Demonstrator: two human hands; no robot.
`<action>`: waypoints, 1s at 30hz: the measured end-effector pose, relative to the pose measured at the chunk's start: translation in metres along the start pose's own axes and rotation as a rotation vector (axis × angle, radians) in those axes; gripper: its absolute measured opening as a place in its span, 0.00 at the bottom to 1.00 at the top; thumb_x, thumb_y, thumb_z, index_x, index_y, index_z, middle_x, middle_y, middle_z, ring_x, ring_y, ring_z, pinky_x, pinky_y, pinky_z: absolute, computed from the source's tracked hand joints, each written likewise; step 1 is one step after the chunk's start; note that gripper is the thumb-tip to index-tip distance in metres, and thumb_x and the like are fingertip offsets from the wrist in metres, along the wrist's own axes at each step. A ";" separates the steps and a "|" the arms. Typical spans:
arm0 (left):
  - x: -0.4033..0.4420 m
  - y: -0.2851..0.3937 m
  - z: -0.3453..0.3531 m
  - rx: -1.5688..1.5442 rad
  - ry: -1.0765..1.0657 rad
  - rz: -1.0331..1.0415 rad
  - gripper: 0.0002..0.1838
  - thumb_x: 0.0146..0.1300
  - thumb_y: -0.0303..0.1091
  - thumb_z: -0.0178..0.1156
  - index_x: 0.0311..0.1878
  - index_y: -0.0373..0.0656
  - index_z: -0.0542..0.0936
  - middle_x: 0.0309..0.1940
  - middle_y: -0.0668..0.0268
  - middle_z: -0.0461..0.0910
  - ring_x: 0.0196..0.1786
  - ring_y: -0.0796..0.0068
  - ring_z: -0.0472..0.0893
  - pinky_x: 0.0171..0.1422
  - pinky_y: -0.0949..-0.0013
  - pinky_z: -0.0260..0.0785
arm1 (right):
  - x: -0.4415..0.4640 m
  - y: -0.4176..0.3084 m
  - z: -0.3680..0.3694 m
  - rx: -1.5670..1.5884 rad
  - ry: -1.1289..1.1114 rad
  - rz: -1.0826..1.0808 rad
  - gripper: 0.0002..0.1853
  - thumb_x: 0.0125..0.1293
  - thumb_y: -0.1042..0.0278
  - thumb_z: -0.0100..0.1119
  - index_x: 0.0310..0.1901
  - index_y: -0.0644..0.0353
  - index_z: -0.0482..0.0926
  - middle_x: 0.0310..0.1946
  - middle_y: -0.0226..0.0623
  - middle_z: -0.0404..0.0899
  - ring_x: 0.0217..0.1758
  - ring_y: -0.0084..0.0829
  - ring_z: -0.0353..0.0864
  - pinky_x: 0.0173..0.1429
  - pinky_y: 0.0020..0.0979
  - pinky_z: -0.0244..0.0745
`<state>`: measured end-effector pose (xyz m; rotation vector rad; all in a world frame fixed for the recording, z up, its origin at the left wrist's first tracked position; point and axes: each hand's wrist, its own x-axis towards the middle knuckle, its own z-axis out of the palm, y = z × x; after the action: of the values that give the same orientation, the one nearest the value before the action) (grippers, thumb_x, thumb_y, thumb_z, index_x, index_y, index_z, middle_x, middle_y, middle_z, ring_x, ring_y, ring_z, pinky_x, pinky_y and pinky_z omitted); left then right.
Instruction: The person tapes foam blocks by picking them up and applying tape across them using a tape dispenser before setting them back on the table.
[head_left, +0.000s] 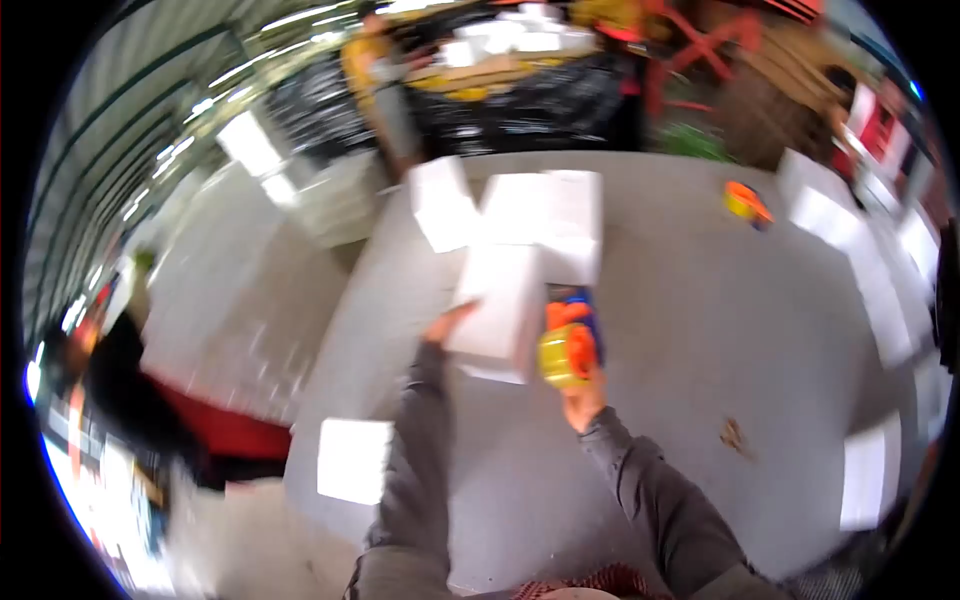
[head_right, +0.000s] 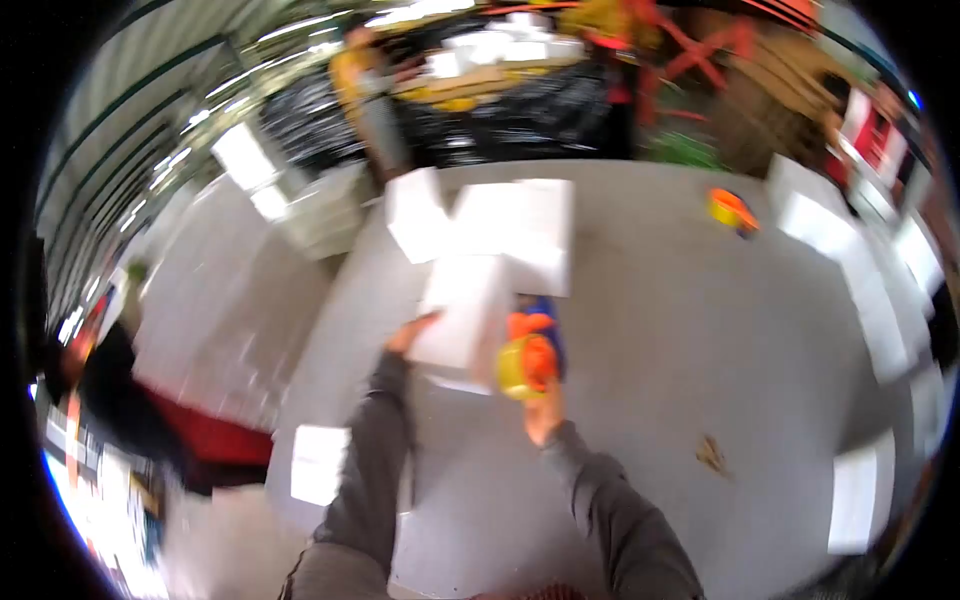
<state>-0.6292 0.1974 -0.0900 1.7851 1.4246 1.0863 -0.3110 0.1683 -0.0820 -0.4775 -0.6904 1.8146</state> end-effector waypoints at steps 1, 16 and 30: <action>0.011 -0.011 0.005 -0.226 0.012 -0.343 0.21 0.68 0.41 0.41 0.59 0.42 0.70 0.59 0.62 0.69 0.62 0.71 0.66 0.67 0.70 0.55 | 0.016 0.005 0.011 0.216 0.097 0.079 0.14 0.63 0.62 0.49 0.48 0.55 0.72 0.43 0.27 0.75 0.44 0.24 0.74 0.52 0.25 0.68; -0.160 0.205 0.313 -0.264 0.290 -0.767 0.61 0.40 0.68 0.61 0.65 0.28 0.49 0.58 0.40 0.62 0.60 0.48 0.66 0.61 0.58 0.61 | -0.131 -0.088 -0.108 -0.977 -0.031 -0.130 0.24 0.63 0.51 0.46 0.57 0.55 0.65 0.52 0.36 0.70 0.54 0.38 0.67 0.62 0.46 0.56; -0.206 0.397 0.302 -1.063 -0.142 -0.497 0.26 0.60 0.57 0.53 0.51 0.43 0.70 0.46 0.66 0.74 0.47 0.74 0.72 0.51 0.69 0.64 | -0.377 -0.292 -0.142 -1.552 0.186 -0.807 0.32 0.59 0.52 0.55 0.61 0.63 0.62 0.58 0.43 0.65 0.62 0.45 0.62 0.67 0.43 0.53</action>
<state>-0.1937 -0.0875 0.0530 0.6843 0.8365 1.0908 0.1107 -0.0829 0.0017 -1.0998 -1.7670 0.1980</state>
